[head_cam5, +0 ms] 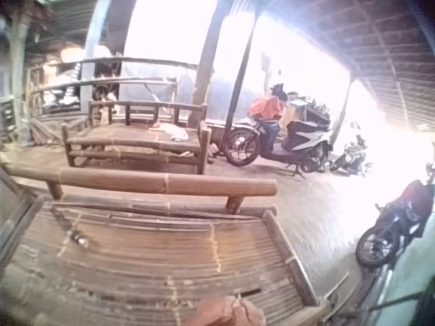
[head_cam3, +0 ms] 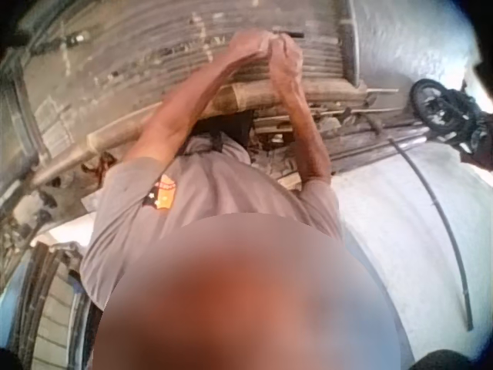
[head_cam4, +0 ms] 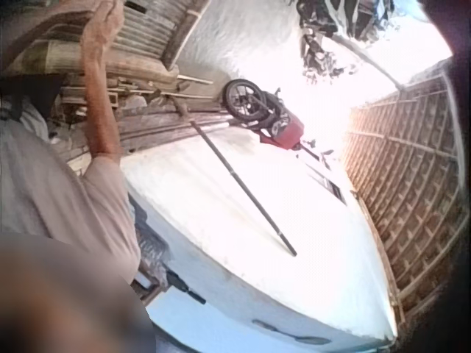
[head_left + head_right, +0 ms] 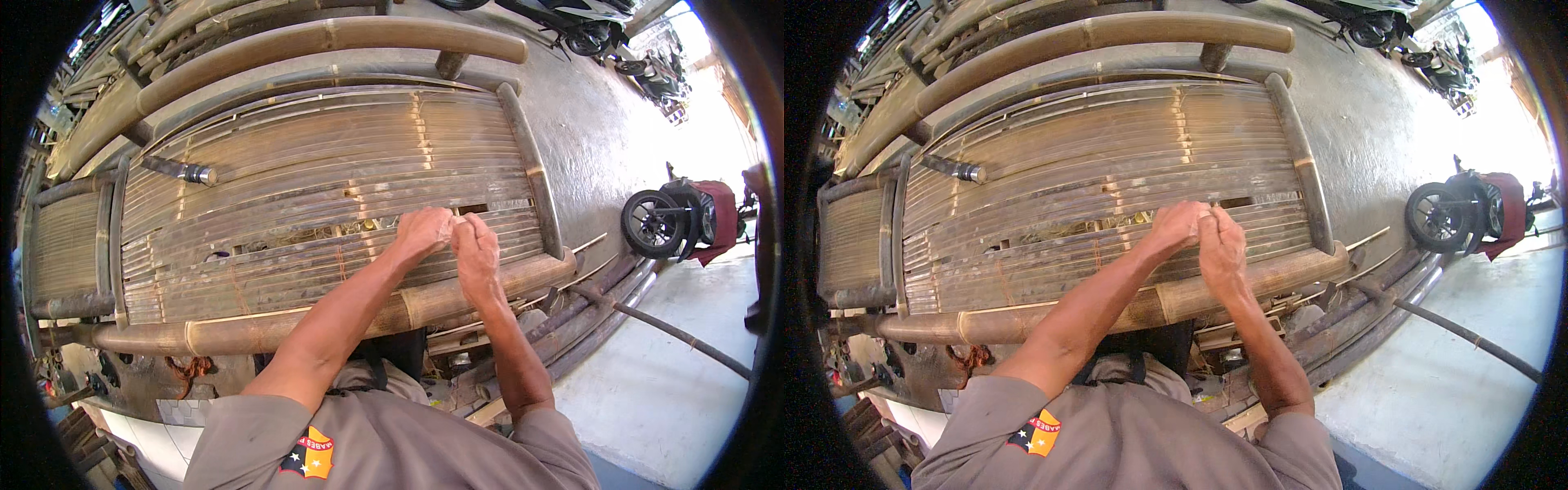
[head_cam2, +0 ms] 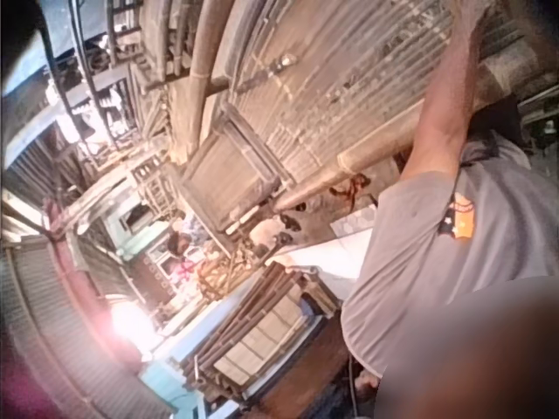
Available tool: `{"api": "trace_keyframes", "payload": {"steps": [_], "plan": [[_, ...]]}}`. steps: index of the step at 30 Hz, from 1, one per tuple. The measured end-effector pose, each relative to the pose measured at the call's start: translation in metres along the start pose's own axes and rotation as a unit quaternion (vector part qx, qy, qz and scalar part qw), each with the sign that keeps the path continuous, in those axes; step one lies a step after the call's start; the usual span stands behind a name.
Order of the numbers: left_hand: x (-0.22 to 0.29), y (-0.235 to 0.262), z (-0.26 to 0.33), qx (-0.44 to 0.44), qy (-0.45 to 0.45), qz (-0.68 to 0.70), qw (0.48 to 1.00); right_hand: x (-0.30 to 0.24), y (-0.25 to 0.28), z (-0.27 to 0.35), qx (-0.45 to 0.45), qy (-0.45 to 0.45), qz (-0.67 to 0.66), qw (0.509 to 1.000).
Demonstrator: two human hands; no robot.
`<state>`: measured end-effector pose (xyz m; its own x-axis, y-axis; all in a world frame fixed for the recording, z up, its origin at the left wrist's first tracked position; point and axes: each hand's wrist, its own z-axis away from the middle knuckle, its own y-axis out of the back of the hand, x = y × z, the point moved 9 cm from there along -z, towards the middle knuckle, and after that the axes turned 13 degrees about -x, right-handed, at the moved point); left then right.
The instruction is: The person weaves thin bamboo strips into a slatted bamboo mat using both hands. They repeatedly thread and pull the strips through the existing weave to extend the mat's surface.
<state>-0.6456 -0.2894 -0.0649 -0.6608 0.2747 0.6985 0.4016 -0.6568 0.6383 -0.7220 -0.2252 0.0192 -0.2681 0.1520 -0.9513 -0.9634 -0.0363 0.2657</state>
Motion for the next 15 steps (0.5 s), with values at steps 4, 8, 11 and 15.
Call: {"api": "trace_keyframes", "payload": {"steps": [4, 8, 11, 15], "plan": [[0.004, -0.001, 0.002, 0.044, 0.01, -0.028, 0.999, -0.003, 0.023, 0.005, 0.002, 0.015, -0.034, 0.999], [0.014, -0.001, 0.032, 0.126, -0.048, -0.107, 0.985, 0.004, 0.073, 0.028, 0.044, 0.035, -0.02, 0.998], [0.003, 0.019, 0.075, 0.159, -0.12, -0.038, 0.979, 0.02, 0.132, 0.047, 0.131, -0.049, 0.191, 0.972], [-0.066, 0.065, 0.168, 0.222, -0.002, 0.024, 0.975, 0.013, 0.16, 0.073, 0.214, -0.056, 0.446, 0.867]]}}
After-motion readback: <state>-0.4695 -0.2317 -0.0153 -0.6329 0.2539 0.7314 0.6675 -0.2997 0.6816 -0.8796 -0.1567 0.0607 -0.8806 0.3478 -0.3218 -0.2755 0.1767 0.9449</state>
